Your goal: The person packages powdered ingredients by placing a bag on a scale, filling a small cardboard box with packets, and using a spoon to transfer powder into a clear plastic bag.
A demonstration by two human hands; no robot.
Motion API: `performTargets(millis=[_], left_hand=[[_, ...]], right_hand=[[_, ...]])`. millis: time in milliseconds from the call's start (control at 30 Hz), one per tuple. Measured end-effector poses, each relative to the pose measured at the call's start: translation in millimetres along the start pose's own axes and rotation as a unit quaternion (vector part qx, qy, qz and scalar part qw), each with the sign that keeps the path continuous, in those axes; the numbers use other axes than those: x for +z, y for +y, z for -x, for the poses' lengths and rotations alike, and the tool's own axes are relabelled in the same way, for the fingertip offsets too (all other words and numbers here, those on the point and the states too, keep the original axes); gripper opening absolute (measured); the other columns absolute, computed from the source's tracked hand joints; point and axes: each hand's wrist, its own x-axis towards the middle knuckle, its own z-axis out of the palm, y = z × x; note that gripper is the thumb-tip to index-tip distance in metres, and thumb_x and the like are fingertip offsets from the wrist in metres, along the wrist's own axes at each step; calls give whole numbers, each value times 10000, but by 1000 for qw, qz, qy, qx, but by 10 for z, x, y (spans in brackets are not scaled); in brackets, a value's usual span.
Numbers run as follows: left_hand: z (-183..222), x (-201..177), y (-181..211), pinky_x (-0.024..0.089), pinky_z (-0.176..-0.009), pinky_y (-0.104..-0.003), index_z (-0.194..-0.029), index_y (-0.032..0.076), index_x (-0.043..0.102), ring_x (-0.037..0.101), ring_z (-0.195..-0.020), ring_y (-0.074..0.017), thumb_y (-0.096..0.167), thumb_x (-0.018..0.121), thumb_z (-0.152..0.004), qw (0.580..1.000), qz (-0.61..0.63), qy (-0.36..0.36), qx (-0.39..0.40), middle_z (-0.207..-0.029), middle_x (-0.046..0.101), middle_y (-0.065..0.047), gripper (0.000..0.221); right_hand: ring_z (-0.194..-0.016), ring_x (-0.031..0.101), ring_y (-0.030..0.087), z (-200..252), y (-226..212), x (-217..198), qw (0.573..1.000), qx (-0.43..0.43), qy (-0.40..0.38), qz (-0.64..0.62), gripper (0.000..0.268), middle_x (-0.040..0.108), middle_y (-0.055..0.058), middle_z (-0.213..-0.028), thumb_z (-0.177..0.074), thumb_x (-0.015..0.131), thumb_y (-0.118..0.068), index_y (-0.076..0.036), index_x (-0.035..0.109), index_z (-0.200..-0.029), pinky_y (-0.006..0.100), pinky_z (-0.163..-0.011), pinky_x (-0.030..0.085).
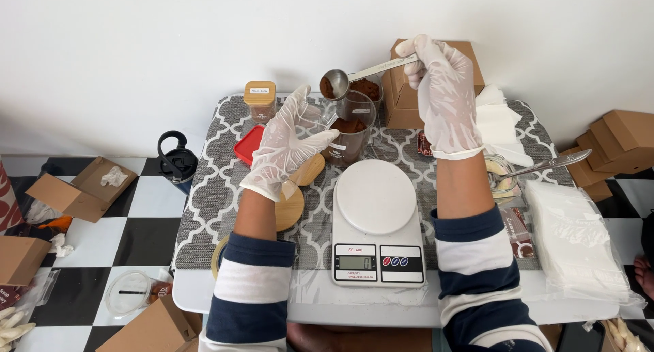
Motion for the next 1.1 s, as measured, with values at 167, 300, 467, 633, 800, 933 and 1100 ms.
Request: performTargets(millis=[167, 300, 467, 633, 800, 933, 1100], left_hand=[[5, 3, 60, 560, -975, -304, -1570, 190, 344, 655, -1114, -156, 265, 835, -785, 999, 34, -20, -4, -1325, 675, -17, 929], [3, 11, 56, 570, -971, -298, -1580, 214, 336, 645, -1140, -157, 259, 851, -768, 999, 46, -16, -20, -1377, 602, -62, 963], [-39, 21, -84, 418, -1148, -317, -1451, 111, 443, 557, -1299, -165, 242, 845, -819, 991, 30, 18, 126, -1288, 635, -60, 760], [-70, -61, -110, 619, -1015, -341, -1525, 166, 378, 643, -1185, -198, 47, 966, -682, 968, 234, -67, 60, -1321, 619, -104, 1034], [-142, -84, -147, 612, -1047, -360, -1564, 198, 321, 656, -1178, -243, -42, 956, -676, 962, 263, -63, 40, -1313, 595, -118, 1117], [-187, -38, -187, 552, -1088, -395, -1529, 157, 381, 602, -1219, -253, -63, 827, -755, 971, 214, -38, 101, -1332, 576, -149, 920], [-178, -46, -230, 521, -1069, -416, -1493, 121, 433, 561, -1263, -250, -63, 755, -792, 979, 121, -7, 165, -1337, 563, -148, 793]], right_hand=[[-618, 533, 66, 80, -22, 112, 999, -1, -33, 36, 276, 644, 24, -683, -997, 619, -218, -67, 772, -825, 199, -554, 338], [-649, 575, 33, 187, -68, 172, 997, -15, -54, 51, 261, 786, 36, -931, -995, 621, -267, -119, 733, -811, 194, -593, 398], [-796, 596, 66, 460, -381, 264, 951, -44, -248, 178, 290, 710, 24, -906, -1122, 498, -216, -63, 738, -1064, 174, -737, 465], [-894, 682, 88, 620, -470, 322, 943, -66, -268, 186, 180, 744, 69, -927, -1059, 594, -164, -80, 752, -1081, 230, -865, 544], [-989, 685, 124, 624, -469, 303, 936, -83, -296, 173, 167, 747, 97, -1031, -1051, 596, -123, -60, 735, -1119, 284, -939, 557], [-1005, 652, 149, 585, -477, 229, 919, -130, -318, 195, 205, 694, 91, -1015, -1110, 501, -139, -49, 680, -1152, 317, -975, 531], [-1019, 643, 163, 620, -533, 249, 893, -163, -340, 245, 205, 681, 100, -1013, -1118, 461, -102, -38, 651, -1162, 344, -989, 526]])
